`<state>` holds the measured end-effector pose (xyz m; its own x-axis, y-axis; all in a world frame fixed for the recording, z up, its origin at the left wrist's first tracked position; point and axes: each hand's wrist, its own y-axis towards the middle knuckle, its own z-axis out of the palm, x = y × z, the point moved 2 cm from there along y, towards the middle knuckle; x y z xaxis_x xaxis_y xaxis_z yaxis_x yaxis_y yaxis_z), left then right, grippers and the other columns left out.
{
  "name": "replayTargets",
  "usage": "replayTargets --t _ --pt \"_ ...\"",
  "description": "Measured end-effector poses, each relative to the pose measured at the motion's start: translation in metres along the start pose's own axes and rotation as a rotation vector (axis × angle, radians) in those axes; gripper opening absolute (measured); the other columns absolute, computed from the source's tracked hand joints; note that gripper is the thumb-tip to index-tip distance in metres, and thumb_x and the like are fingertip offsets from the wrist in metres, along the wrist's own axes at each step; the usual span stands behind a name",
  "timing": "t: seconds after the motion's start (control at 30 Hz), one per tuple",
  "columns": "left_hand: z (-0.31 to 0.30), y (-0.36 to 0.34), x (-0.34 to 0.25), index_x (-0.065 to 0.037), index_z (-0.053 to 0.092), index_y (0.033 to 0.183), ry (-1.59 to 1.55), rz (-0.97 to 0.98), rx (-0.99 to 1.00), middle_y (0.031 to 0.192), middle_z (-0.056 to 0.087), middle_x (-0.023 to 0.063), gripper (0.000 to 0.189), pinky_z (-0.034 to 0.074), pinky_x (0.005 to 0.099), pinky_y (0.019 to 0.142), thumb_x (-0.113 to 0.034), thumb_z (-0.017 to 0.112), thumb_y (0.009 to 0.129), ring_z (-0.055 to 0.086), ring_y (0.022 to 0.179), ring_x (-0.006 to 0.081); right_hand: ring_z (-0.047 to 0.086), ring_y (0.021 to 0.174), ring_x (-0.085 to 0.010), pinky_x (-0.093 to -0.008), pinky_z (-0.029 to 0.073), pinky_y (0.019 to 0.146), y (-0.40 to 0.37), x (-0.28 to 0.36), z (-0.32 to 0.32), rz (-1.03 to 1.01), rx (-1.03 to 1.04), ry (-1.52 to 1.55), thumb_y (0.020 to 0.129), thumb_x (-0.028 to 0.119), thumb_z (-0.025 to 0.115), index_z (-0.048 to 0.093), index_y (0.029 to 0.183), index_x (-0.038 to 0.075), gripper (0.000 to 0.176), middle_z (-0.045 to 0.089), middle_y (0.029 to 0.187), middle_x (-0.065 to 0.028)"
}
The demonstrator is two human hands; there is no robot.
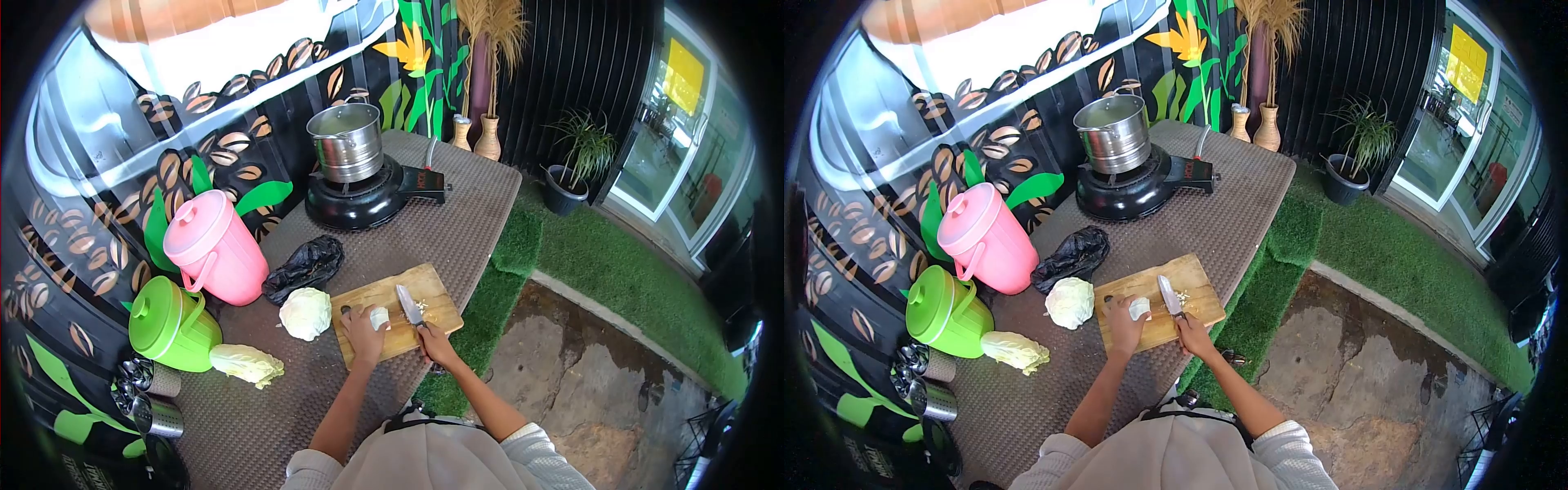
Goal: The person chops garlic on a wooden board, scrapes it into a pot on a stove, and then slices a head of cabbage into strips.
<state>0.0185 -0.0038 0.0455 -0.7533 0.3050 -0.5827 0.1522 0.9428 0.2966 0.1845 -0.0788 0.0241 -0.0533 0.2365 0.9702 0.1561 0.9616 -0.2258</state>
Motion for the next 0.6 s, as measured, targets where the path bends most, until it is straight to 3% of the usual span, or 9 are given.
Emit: replayTargets --t 0.1,0.17,0.27,0.5,0.6 --pt "-0.004 -0.004 -0.014 -0.009 0.066 0.109 -0.057 0.119 -0.114 0.121 0.055 0.0107 0.037 0.031 0.0482 0.1 -0.016 0.076 0.074 0.043 0.118 0.0322 0.043 0.035 -0.0147 -0.0275 0.036 0.034 0.0 0.001 0.001 0.029 0.021 0.065 0.099 0.027 0.035 0.046 0.084 0.005 0.028 0.046 0.052 -0.0034" --pt "-0.003 -0.006 -0.026 -0.01 0.068 0.108 -0.265 0.422 -0.011 0.125 0.055 0.0104 0.029 0.028 0.0499 0.103 -0.017 0.07 0.08 0.042 0.122 0.0328 0.043 0.035 -0.0148 -0.0273 0.035 0.034 -0.001 0.002 0.003 0.057 0.022 0.107 0.099 0.027 0.033 0.047 0.085 0.005 0.029 0.046 0.052 -0.0034" --pt "-0.001 -0.018 -0.031 -0.012 0.069 0.111 -0.14 0.524 0.065 0.134 0.051 0.0092 0.028 0.022 0.053 0.107 -0.022 0.065 0.086 0.036 0.131 0.0334 0.042 0.036 -0.014 -0.0262 0.033 0.033 -0.005 0.01 0.0 0.111 -0.007 0.221 0.099 0.028 0.031 0.048 0.086 0.006 0.031 0.046 0.053 -0.003" --pt "-0.006 -0.028 -0.041 -0.018 0.064 0.123 -0.069 0.582 0.115 0.146 0.041 0.0081 0.035 0.011 0.0591 0.109 -0.033 0.054 0.093 0.025 0.14 0.0327 0.04 0.037 -0.0126 -0.0256 0.027 0.032 -0.012 0.022 -0.01 0.215 0.112 0.426 0.099 0.028 0.032 0.049 0.087 0.007 0.03 0.046 0.053 -0.0029" --pt "-0.003 -0.025 -0.043 -0.021 0.062 0.126 -0.081 0.52 0.123 0.148 0.038 0.0077 0.035 0.009 0.0607 0.109 -0.035 0.05 0.096 0.021 0.141 0.0331 0.039 0.037 -0.0122 -0.0254 0.026 0.031 -0.014 0.024 -0.013 0.211 0.121 0.494 0.099 0.028 0.031 0.049 0.086 0.007 0.03 0.045 0.053 -0.0029"
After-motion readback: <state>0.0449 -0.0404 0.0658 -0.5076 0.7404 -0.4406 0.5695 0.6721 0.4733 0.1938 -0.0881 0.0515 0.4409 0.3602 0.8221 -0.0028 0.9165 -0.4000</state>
